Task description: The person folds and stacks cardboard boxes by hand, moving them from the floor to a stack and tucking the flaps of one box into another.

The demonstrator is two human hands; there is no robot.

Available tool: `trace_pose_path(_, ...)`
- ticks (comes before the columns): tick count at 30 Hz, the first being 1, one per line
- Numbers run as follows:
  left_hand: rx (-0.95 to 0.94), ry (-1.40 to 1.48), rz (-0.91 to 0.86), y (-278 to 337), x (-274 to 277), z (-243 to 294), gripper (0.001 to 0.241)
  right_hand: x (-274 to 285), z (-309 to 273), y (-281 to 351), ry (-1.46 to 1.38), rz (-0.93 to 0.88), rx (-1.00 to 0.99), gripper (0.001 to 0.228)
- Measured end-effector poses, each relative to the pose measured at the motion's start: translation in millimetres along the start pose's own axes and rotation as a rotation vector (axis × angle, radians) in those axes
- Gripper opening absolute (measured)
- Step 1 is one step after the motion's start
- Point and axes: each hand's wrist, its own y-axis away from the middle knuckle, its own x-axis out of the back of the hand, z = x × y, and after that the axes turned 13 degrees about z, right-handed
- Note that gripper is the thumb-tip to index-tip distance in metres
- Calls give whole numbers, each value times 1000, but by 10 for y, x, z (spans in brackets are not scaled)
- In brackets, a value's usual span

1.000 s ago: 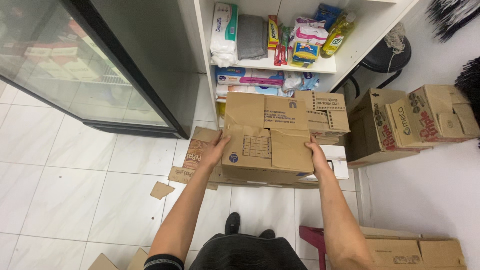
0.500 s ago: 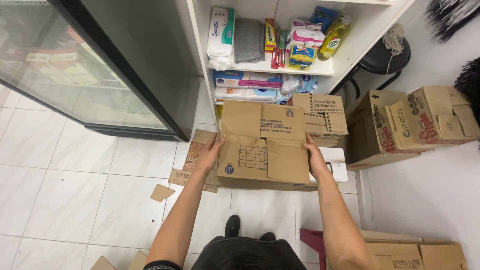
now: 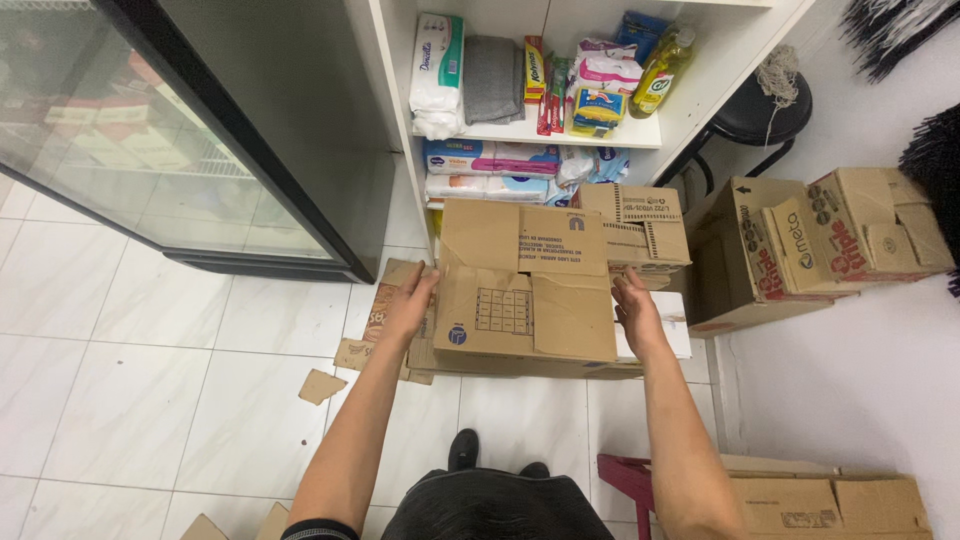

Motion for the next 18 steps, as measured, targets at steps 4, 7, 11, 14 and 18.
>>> trace_pose_path(4, 27, 39, 1, 194, 107, 142, 99, 116, -57, 193, -32, 50, 14, 86)
trace_pose_path(7, -16, 38, 70, 523, 271, 467, 86, 292, -90, 457, -88, 119, 54, 83)
trace_pose_path(11, -449, 98, 293, 768, 270, 449, 68, 592, -110, 1208, -138, 332, 134, 64)
trace_pose_path(14, -797, 164, 289, 1012, 5, 404, 60, 1005, 335, 1674, -122, 477, 162, 43)
trace_pose_path(18, -1203, 359, 39, 1450, -679, 382, 51, 1555, 1100, 2420, -250, 751, 99, 15)
